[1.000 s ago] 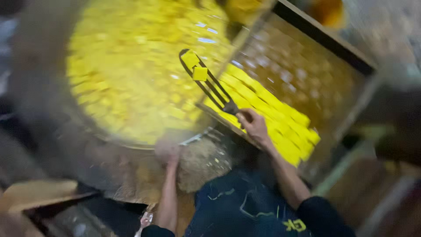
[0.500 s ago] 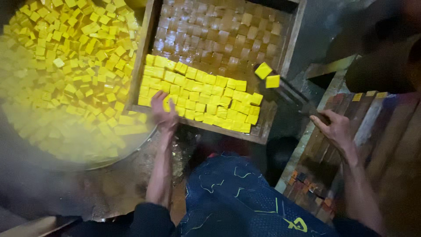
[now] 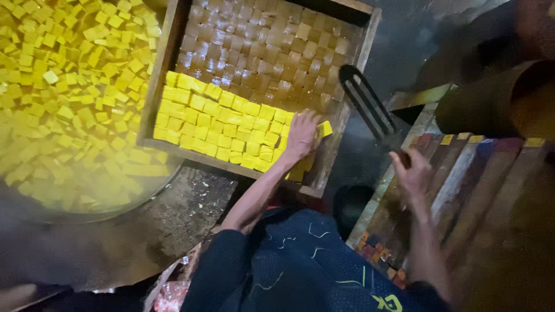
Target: The person uses a slotted metal tool to scoop yellow tofu cubes from a large steaming pot and places them into a rectangular tray. The person repeatedly scoops and arranges the tofu cubes in the tray.
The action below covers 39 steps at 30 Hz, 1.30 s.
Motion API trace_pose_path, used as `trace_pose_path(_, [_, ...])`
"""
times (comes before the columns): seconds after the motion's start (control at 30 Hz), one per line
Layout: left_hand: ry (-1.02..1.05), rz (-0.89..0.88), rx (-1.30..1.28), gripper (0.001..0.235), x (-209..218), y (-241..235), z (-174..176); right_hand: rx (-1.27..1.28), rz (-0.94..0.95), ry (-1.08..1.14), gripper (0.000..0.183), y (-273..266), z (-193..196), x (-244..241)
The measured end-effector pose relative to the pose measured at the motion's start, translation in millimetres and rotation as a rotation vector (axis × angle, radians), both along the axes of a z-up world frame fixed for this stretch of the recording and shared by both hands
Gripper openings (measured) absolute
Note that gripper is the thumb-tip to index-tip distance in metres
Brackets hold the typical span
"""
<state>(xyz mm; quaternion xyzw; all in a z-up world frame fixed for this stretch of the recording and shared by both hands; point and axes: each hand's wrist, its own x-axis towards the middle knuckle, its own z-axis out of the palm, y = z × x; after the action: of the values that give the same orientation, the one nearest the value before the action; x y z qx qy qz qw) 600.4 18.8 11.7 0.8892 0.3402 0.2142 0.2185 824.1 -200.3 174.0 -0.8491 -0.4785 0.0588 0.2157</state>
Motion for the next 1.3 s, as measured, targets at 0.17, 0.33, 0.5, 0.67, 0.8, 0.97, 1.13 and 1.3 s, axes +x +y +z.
trace_pose_path(0.17, [0.193,-0.187,0.094,0.039,43,-6,-14,0.026,-0.247,0.289,0.036,-44,-48,-29])
trace_pose_path(0.33, [0.207,-0.013,0.12,0.024,-13,-4,1,0.132,-0.146,0.483,0.032,-45,-83,-56])
trace_pose_path(0.5, [-0.156,-0.156,0.045,0.025,-115,-34,28,0.178,0.037,0.649,0.031,31,-109,-121])
trace_pose_path(0.67, [-0.357,0.787,-0.067,0.033,-342,-19,27,-0.07,0.248,0.964,0.032,121,-100,-259])
trace_pose_path(0.8, [0.03,1.147,-0.041,0.047,-527,-26,-2,-0.205,0.625,0.978,0.035,191,-114,-401])
trace_pose_path(0.97, [0.124,1.181,-0.036,0.066,-580,-38,-47,-0.498,0.666,0.566,0.048,247,-162,-525])
trace_pose_path(1.13, [0.142,1.134,-0.19,0.073,-582,-35,-50,-0.529,0.734,0.33,0.047,282,-224,-571])
trace_pose_path(1.3, [0.12,1.147,-0.206,0.07,-587,-24,-18,-0.461,0.655,0.395,0.046,314,-255,-639])
